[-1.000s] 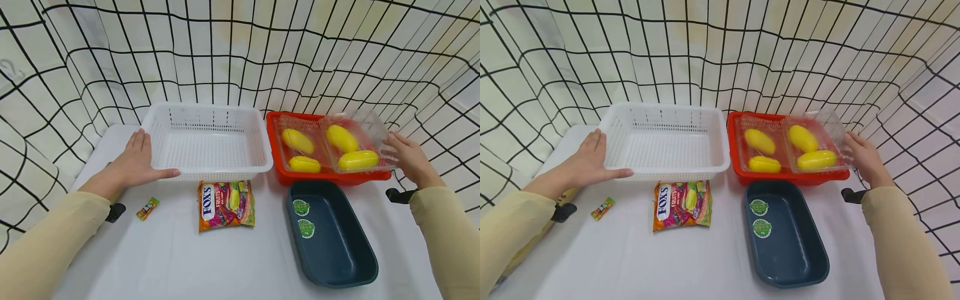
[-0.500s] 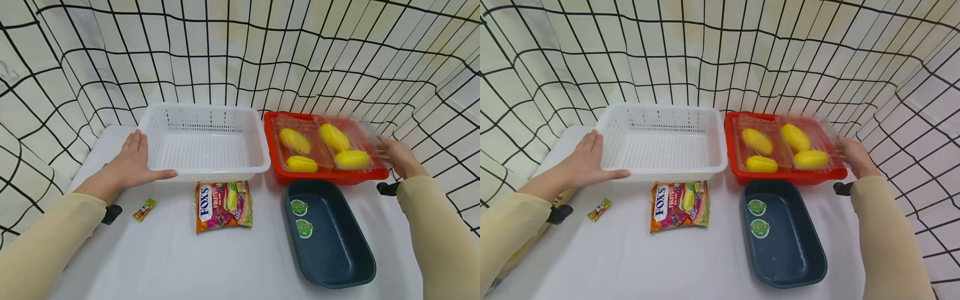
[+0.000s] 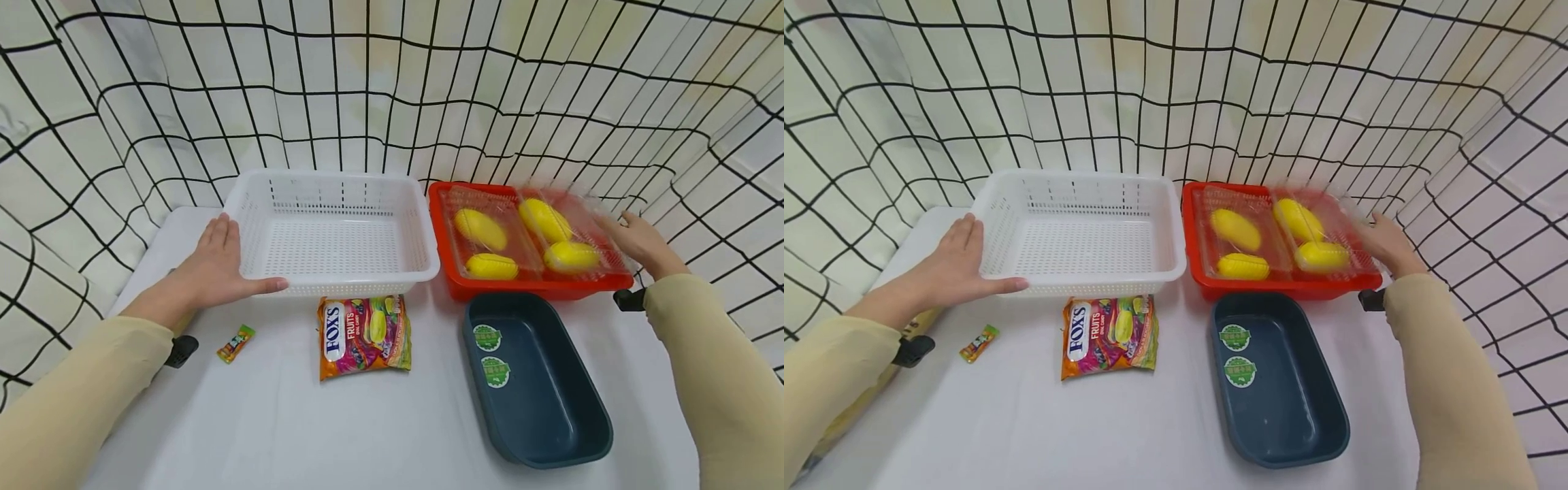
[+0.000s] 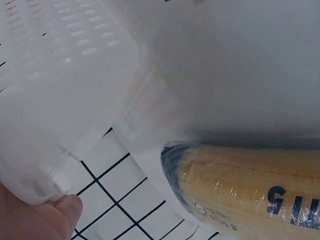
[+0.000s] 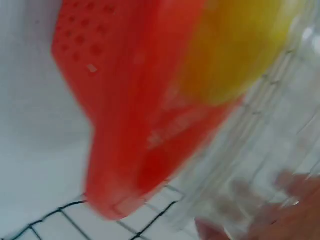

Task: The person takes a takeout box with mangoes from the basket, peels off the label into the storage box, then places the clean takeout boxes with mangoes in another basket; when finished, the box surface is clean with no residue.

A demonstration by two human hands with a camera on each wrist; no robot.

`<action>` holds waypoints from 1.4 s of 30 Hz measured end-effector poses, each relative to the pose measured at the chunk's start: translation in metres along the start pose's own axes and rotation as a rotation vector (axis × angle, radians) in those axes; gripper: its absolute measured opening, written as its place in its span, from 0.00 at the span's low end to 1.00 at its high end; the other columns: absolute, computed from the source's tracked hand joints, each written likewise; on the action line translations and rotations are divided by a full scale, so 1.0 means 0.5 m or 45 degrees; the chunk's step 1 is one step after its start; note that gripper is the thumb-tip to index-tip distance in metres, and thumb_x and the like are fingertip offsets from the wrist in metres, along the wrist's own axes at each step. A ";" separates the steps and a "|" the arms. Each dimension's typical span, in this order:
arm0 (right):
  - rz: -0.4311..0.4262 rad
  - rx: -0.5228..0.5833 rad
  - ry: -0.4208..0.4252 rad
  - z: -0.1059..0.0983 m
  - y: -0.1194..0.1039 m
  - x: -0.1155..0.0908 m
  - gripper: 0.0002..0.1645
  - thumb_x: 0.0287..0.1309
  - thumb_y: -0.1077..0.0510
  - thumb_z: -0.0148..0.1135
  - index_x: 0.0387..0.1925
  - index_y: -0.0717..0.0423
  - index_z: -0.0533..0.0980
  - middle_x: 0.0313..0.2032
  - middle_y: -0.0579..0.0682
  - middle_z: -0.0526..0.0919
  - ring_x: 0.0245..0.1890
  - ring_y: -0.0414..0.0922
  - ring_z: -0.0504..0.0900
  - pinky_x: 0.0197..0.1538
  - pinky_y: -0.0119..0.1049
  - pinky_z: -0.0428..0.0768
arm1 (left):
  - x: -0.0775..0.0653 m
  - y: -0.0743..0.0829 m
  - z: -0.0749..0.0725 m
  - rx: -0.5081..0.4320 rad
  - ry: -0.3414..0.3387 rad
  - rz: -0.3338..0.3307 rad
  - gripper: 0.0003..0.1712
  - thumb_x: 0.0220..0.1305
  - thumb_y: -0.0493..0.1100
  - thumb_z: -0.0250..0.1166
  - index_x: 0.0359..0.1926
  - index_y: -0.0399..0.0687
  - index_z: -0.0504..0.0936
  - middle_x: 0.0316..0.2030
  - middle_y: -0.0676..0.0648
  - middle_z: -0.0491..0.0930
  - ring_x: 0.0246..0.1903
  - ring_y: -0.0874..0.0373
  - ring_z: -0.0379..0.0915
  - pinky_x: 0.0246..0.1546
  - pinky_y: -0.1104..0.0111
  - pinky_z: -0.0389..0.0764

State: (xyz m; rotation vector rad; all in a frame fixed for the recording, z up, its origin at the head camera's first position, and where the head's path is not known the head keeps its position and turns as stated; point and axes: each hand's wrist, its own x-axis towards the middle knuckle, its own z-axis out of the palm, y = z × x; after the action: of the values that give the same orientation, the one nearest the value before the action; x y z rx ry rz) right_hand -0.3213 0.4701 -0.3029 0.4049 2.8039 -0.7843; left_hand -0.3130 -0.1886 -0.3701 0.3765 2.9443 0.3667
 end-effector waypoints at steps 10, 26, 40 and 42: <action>-0.033 -0.172 -0.134 0.028 -0.084 0.010 0.81 0.55 0.13 0.43 0.71 0.63 0.10 0.75 0.78 0.25 0.74 0.80 0.37 0.69 0.79 0.47 | -0.003 -0.002 0.003 -0.020 -0.002 -0.017 0.83 0.55 0.79 0.63 0.74 0.18 0.27 0.76 0.20 0.24 0.76 0.22 0.24 0.74 0.32 0.43; 0.046 -0.199 -0.022 0.053 -0.114 0.001 0.86 0.51 0.12 0.50 0.73 0.64 0.12 0.73 0.83 0.35 0.70 0.81 0.43 0.68 0.77 0.58 | -0.005 0.000 -0.004 -0.040 -0.004 -0.023 0.83 0.54 0.79 0.64 0.75 0.19 0.28 0.76 0.20 0.24 0.76 0.23 0.24 0.74 0.32 0.44; 0.032 -0.198 0.005 0.070 -0.100 -0.018 0.85 0.50 0.11 0.48 0.75 0.61 0.14 0.73 0.83 0.31 0.70 0.83 0.39 0.66 0.81 0.55 | -0.003 -0.003 0.002 -0.067 0.002 0.000 0.82 0.54 0.79 0.63 0.75 0.17 0.31 0.77 0.20 0.26 0.77 0.24 0.23 0.77 0.37 0.41; 0.029 -0.201 0.017 0.069 -0.104 -0.021 0.84 0.51 0.11 0.48 0.75 0.62 0.15 0.73 0.83 0.30 0.71 0.83 0.37 0.66 0.81 0.54 | -0.010 -0.006 -0.003 -0.054 0.006 -0.006 0.81 0.55 0.79 0.62 0.75 0.17 0.31 0.76 0.20 0.26 0.77 0.24 0.23 0.77 0.37 0.40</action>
State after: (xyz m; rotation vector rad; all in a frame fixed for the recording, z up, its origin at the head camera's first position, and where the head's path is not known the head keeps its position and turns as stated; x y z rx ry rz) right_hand -0.3235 0.4069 -0.3043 0.4153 2.8427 -0.5528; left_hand -0.3093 -0.1933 -0.3687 0.3643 2.9360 0.4287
